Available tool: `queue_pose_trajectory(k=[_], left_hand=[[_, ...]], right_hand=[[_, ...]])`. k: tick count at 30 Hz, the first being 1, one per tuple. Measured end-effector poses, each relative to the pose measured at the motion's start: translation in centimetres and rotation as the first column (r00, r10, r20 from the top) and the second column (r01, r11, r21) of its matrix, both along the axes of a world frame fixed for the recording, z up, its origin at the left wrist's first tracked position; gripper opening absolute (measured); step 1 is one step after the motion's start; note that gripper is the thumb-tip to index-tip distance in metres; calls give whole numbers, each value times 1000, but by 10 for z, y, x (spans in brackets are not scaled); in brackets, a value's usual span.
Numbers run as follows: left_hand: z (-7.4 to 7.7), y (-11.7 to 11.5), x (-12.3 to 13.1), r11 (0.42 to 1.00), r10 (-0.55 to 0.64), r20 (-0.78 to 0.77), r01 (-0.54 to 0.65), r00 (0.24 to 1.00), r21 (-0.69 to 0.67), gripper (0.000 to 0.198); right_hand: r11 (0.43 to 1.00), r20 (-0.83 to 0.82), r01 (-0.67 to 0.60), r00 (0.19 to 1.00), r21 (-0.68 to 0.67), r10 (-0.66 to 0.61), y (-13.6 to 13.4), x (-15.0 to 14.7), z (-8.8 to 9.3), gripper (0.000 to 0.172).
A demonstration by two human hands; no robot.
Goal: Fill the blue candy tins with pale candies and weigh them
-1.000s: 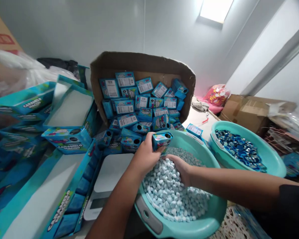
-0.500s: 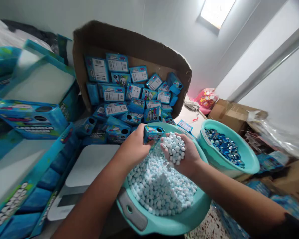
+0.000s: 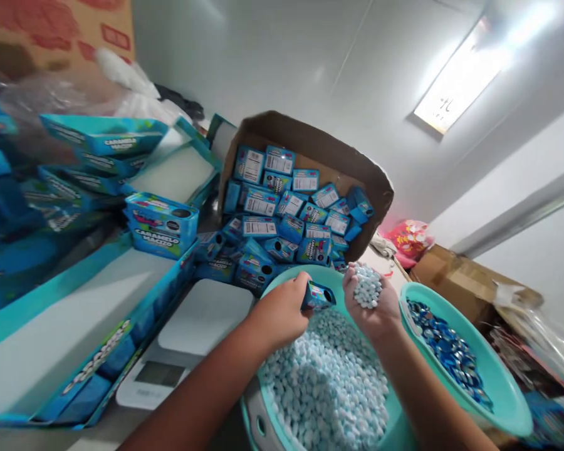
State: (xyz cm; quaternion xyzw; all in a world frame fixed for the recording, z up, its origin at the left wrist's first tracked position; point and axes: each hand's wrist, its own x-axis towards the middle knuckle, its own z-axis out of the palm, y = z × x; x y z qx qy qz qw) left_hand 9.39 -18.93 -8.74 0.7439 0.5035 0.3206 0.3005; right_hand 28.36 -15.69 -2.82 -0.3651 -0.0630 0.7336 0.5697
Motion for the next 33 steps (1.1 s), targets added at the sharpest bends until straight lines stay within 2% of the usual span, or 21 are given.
queue_pose_trajectory(k=[8, 14, 20, 27, 33], left_hand=[[-3, 1, 1, 985, -169, -27, 170, 985, 19, 24], [0, -3, 2, 970, -242, -59, 241, 968, -20, 24], [1, -7, -1, 965, -253, -87, 258, 964, 57, 25], [3, -8, 0, 967, -251, -107, 254, 962, 15, 28], [1, -3, 3, 970, -239, -138, 231, 961, -71, 31]], right_hand=[[995, 61, 88, 994, 51, -91, 4, 0, -15, 17], [977, 81, 175, 979, 125, -186, -5, 2, -14, 16], [982, 85, 123, 987, 144, -136, -12, -5, -17, 16], [986, 125, 5, 992, 169, -27, -8, -17, -30, 14], [977, 149, 39, 986, 210, -71, 0, -21, -36, 15]])
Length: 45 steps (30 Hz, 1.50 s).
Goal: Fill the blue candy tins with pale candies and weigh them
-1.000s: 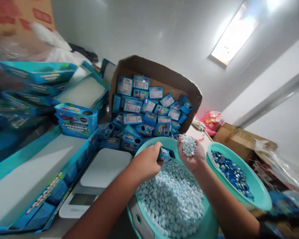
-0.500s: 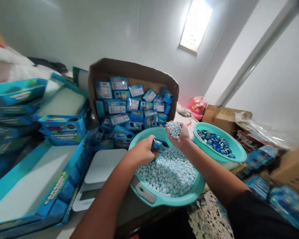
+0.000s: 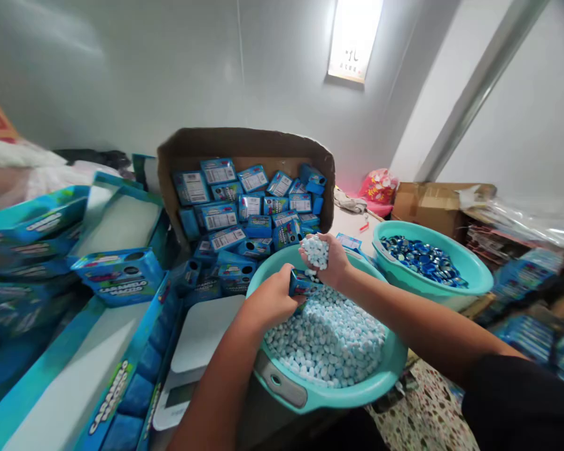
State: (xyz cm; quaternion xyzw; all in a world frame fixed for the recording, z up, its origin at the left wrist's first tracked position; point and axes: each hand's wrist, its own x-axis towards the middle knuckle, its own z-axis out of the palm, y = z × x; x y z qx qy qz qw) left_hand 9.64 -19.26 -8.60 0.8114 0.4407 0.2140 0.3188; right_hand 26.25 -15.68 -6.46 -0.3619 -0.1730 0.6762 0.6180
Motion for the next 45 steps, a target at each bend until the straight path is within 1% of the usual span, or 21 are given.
queue_pose_trajectory(k=[5, 12, 16, 19, 21, 25, 27, 28, 30, 32, 34, 40, 45], left_hand=[[-3, 5, 2, 998, 23, -37, -25, 999, -65, 31], [-3, 6, 4, 997, 45, -57, -49, 997, -63, 40], [0, 4, 3, 998, 39, -25, -40, 999, -55, 51], [2, 2, 3, 998, 23, 0, -23, 1000, -59, 48], [3, 1, 3, 997, 21, 16, -20, 1000, -72, 46], [3, 0, 3, 997, 41, 42, -38, 998, -75, 50], [2, 0, 3, 998, 32, 96, -26, 995, -61, 53], [2, 1, 3, 998, 19, 126, -12, 992, -58, 53], [1, 2, 3, 999, 4, 157, 4, 988, -51, 46], [-1, 3, 3, 999, 17, 144, -11, 989, -40, 36], [-3, 4, 4, 999, 36, 129, -32, 991, -30, 30], [-5, 5, 5, 996, 76, 168, -69, 983, -49, 29], [-2, 4, 6, 999, 52, 164, -51, 985, -12, 32]], right_hand=[[1000, -3, -1, 1000, 25, 1, 1, -1, -3, 16], [1000, 21, 5, 1000, 7, -5, 3, 3, -5, 15], [1000, 23, 4, 1000, 16, -5, 2, 3, -7, 15], [1000, 18, 4, 1000, 18, -4, 0, 1, -6, 15], [999, 21, -24, 1000, 23, 23, -1, 0, -4, 14], [998, 28, -54, 998, 27, 53, -4, -1, -1, 14], [998, 34, -58, 998, 35, 57, -4, -1, -1, 15], [997, 39, -64, 997, 41, 62, -4, -1, -2, 15], [995, 49, -81, 996, 56, 79, -3, 0, -3, 15], [993, 58, -95, 994, 73, 91, -2, 1, -4, 14], [990, 58, -108, 993, 93, 103, 0, 1, -4, 12], [987, 101, -94, 992, 128, 82, 0, 1, -2, 11], [981, 185, -125, 978, 149, 97, -3, -3, -4, 13]])
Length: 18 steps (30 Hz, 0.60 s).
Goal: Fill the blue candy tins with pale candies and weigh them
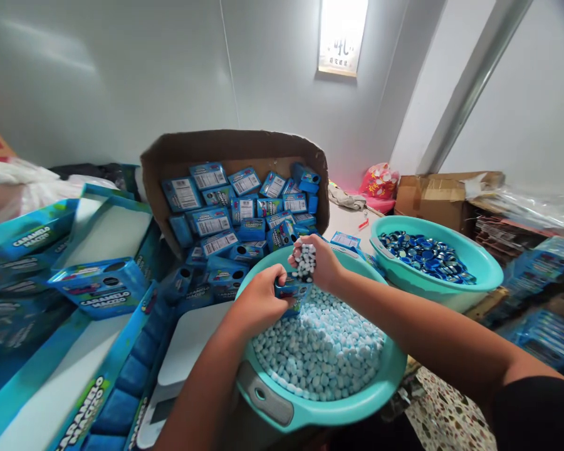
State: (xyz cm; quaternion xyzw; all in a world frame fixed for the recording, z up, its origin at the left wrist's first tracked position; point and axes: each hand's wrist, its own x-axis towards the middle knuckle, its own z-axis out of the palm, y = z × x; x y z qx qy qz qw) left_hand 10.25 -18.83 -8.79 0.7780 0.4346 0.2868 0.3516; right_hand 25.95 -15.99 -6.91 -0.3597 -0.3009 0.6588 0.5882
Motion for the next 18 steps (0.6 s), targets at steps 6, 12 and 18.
queue_pose_trajectory(k=[6, 12, 18], left_hand=[[5, -3, 1, 999, 4, -50, -2, 999, 45, 27], [8, -5, 1, 999, -16, -70, 19, 997, 36, 21], [9, -6, 0, 1000, 23, -95, -21, 995, 16, 23]], right_hand=[[989, 109, -12, 994, 149, -5, -1, -1, -4, 16], [980, 104, -53, 994, 192, 34, -4, 1, 1, 11], [966, 138, -94, 989, 241, 62, -8, -1, 5, 11]])
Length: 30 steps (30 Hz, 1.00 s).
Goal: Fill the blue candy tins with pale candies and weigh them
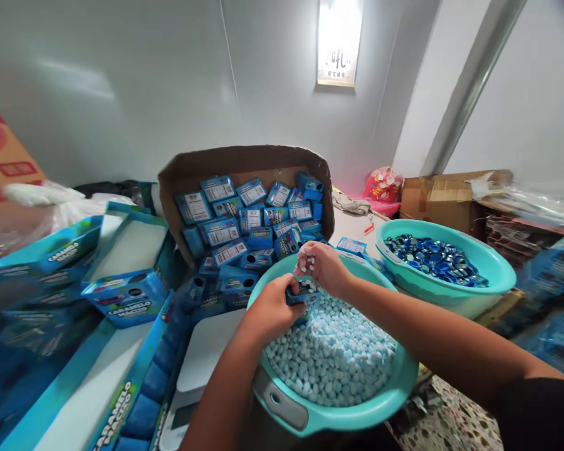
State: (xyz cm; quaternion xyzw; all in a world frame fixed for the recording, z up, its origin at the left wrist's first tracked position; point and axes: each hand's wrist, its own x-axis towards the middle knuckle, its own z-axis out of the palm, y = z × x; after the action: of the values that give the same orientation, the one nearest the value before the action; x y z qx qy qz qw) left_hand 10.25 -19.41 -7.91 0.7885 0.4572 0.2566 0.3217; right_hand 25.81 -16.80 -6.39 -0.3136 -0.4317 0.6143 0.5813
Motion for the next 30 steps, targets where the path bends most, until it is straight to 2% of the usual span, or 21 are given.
queue_pose_trajectory(k=[8, 14, 18, 21, 23, 26, 28, 30], left_hand=[[-1, 1, -1, 998, 42, 78, -45, 996, 42, 24], [0, 2, 0, 992, 121, 102, -125, 987, 29, 27], [1, 0, 1, 981, 192, 96, -193, 977, 5, 29], [0, 0, 1, 984, 175, 153, -180, 973, 17, 39], [-2, 1, 1, 988, 151, 177, -156, 973, 15, 43], [-3, 2, 0, 989, 145, 196, -148, 970, 3, 44], [-3, 3, 0, 987, 155, 217, -161, 964, 13, 45], [-3, 3, 0, 985, 156, 227, -167, 961, 32, 44]], right_hand=[[999, 65, -33, 997, 37, 31, -4, -2, 0, 10], [992, 79, -79, 994, 99, 71, -8, -3, 2, 12], [983, 91, -8, 996, 186, -9, -6, -2, 3, 10], [965, 133, 50, 987, 258, -87, -2, 1, 3, 14], [950, 261, 106, 947, 292, -186, 2, 5, 3, 18], [930, 523, 157, 790, 331, -320, 6, 15, 2, 17], [933, 648, 104, 692, 346, -318, 7, 22, 0, 13], [940, 717, 16, 643, 340, -270, 7, 28, -2, 11]])
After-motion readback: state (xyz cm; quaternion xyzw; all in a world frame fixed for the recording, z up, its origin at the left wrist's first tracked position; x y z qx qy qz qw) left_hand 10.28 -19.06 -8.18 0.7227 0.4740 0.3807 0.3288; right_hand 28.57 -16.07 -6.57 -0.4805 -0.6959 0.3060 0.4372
